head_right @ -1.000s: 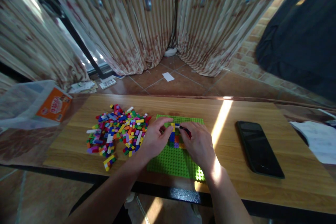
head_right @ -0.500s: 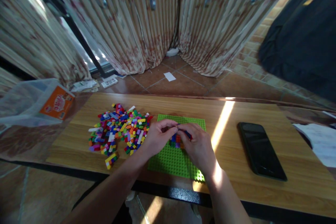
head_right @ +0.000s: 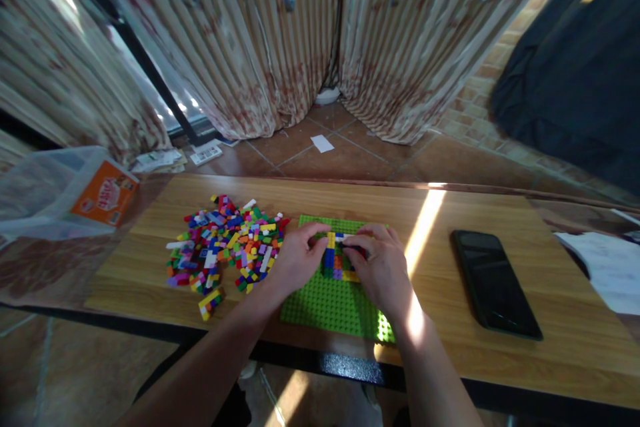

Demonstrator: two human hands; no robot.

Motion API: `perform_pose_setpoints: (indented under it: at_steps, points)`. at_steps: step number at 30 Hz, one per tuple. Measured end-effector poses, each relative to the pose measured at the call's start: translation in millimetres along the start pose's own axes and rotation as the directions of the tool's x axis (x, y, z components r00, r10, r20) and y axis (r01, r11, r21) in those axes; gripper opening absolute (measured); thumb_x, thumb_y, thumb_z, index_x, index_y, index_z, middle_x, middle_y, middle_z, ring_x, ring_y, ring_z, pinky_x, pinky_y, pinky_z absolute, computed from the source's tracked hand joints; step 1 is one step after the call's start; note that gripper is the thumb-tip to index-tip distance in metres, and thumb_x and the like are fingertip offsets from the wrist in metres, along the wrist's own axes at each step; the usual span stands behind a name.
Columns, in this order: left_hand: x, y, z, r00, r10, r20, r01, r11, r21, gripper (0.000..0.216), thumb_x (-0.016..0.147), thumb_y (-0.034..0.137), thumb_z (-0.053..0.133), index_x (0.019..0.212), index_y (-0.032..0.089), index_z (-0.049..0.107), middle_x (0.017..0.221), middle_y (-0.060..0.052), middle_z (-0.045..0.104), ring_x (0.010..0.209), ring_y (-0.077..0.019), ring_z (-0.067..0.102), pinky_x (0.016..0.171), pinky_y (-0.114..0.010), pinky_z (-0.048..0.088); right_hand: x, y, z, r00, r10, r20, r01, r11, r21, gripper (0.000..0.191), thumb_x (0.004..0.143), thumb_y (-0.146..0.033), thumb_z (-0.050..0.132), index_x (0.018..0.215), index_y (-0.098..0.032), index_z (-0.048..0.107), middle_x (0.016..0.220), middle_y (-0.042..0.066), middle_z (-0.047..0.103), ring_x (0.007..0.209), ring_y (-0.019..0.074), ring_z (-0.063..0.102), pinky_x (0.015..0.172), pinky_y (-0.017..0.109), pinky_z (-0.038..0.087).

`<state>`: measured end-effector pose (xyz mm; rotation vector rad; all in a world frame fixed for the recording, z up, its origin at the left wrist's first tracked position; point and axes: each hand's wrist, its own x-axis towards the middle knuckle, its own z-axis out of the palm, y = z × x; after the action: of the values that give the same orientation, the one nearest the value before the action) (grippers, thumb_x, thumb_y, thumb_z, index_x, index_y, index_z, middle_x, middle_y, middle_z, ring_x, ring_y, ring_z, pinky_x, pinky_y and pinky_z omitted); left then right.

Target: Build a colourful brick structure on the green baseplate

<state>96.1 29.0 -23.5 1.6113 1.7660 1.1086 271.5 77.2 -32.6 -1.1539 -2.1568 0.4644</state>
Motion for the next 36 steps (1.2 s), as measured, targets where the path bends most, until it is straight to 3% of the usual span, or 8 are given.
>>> perform_pose_setpoints:
  at_steps: [8, 18, 24, 36]
  points:
    - [4, 0, 5, 0.999, 0.009, 0.038, -0.01, 0.999, 0.031, 0.023, 0.087, 0.015, 0.054, 0.104, 0.016, 0.07, 0.101, -0.007, 0.073, 0.091, -0.0188, 0.066, 0.087, -0.033, 0.052, 6, -4, 9, 0.995, 0.102, 0.013, -0.102, 0.995, 0.022, 0.011, 0.078, -0.031, 0.066, 0.08, -0.028, 0.076, 0.099, 0.006, 0.064, 0.094, 0.025, 0.058, 0.087, 0.049, 0.048]
    - [6, 11, 14, 0.99, -0.122, -0.065, 0.128, 0.986, 0.102, 0.013, 0.08, 0.021, 0.065, 0.091, 0.019, 0.071, 0.083, -0.005, 0.071, 0.083, -0.0208, 0.066, 0.077, -0.033, 0.052, 7, -10, 12, 0.976, 0.216, -0.009, -0.212, 0.965, 0.154, 0.009, 0.075, -0.031, 0.066, 0.076, -0.025, 0.073, 0.091, 0.006, 0.066, 0.087, 0.0235, 0.061, 0.084, 0.047, 0.049]
    - [7, 12, 15, 0.986, -0.15, -0.069, 0.156, 0.982, 0.102, 0.014, 0.08, 0.022, 0.065, 0.092, 0.019, 0.072, 0.08, -0.005, 0.071, 0.079, -0.021, 0.066, 0.075, -0.034, 0.052, 7, -4, 10, 0.943, 0.327, 0.064, -0.332, 0.904, 0.269, 0.016, 0.076, -0.037, 0.065, 0.078, -0.023, 0.073, 0.091, 0.006, 0.068, 0.083, 0.0211, 0.063, 0.079, 0.042, 0.051]
    - [9, 11, 16, 0.979, -0.194, -0.063, 0.199, 0.975, 0.1, 0.016, 0.079, 0.024, 0.066, 0.092, 0.019, 0.073, 0.083, -0.005, 0.073, 0.075, -0.0191, 0.065, 0.072, -0.032, 0.051, 11, -3, 15, 0.884, 0.453, 0.114, -0.463, 0.816, 0.347, 0.022, 0.069, -0.04, 0.069, 0.077, -0.02, 0.073, 0.087, 0.006, 0.07, 0.077, 0.0202, 0.064, 0.068, 0.036, 0.051]
